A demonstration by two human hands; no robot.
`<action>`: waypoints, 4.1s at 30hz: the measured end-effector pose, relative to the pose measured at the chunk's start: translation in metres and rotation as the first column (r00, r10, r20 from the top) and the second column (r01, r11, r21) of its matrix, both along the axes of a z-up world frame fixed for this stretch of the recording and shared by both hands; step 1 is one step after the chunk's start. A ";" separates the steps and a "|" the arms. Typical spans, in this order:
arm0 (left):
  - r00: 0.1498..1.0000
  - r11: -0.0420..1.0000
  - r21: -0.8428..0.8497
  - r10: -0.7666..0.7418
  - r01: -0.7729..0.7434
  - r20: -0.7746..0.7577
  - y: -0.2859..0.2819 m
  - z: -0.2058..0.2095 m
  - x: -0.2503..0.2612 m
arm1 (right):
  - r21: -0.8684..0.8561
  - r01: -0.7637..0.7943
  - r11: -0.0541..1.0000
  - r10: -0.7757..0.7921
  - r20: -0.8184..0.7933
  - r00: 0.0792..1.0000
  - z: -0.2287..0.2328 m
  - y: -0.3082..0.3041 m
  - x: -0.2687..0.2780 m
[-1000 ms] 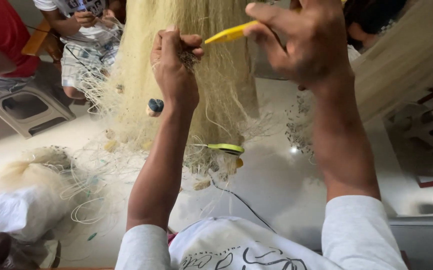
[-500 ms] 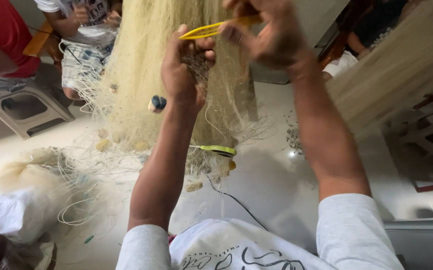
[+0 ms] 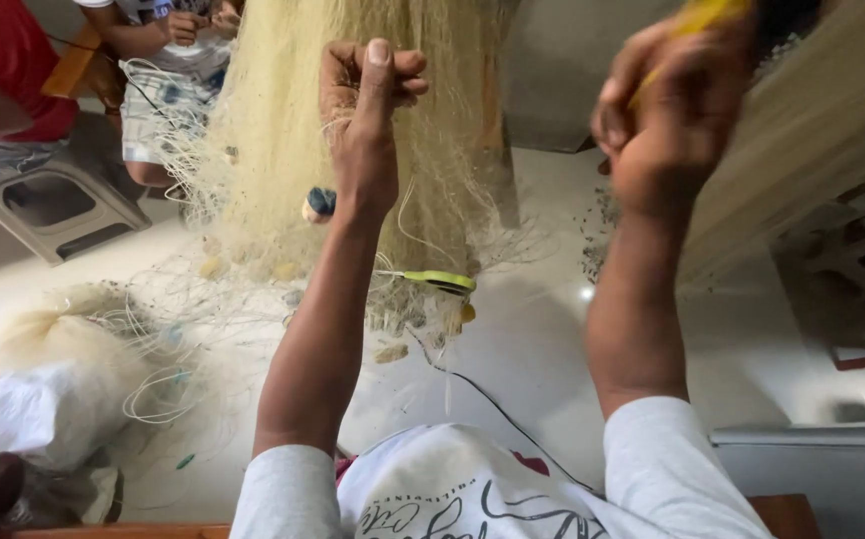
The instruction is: Repairing a fishing net by weaving new line with a netting needle and trimming with scissors.
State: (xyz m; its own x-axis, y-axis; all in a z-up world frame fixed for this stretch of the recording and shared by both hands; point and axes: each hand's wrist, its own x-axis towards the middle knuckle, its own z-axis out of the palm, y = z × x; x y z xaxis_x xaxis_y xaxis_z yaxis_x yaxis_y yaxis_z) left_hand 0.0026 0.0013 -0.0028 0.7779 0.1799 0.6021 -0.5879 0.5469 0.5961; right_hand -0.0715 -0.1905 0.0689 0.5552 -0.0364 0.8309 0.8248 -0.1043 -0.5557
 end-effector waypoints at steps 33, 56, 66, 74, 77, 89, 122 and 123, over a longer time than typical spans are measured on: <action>0.954 0.973 0.227 -0.102 0.037 0.280 -0.014 -0.012 -0.002 | -0.425 0.299 0.855 -0.311 0.043 0.950 0.017 0.049 -0.048; 0.995 0.997 -0.039 0.072 -0.069 0.072 -0.012 0.003 -0.009 | -0.457 0.547 0.701 -0.214 0.597 0.773 -0.071 0.031 -0.087; 0.994 1.000 -0.020 -0.006 0.008 0.112 -0.006 0.006 0.007 | -0.922 0.246 0.299 -0.237 0.178 0.955 -0.206 0.028 -0.027; 0.995 0.999 -0.023 -0.021 0.023 0.096 0.000 0.001 0.018 | -0.875 0.425 0.229 -0.282 0.359 0.890 -0.217 0.023 0.022; 0.999 0.998 -0.047 -0.030 0.032 0.041 0.001 -0.002 0.021 | -0.830 0.489 0.267 -0.312 0.406 0.859 -0.206 0.022 0.028; 0.992 0.995 0.049 -0.086 0.082 0.096 0.005 0.003 0.006 | -0.844 0.474 0.251 -0.430 0.342 0.835 -0.222 -0.011 0.017; 0.948 0.940 -0.153 -0.285 0.305 0.141 -0.015 0.010 -0.014 | -0.602 0.496 0.625 -0.461 0.229 0.858 -0.041 -0.057 0.021; 0.946 0.941 -0.137 -0.291 0.311 0.145 -0.012 0.010 -0.013 | -0.606 0.488 0.629 -0.448 0.230 0.864 -0.040 -0.054 0.023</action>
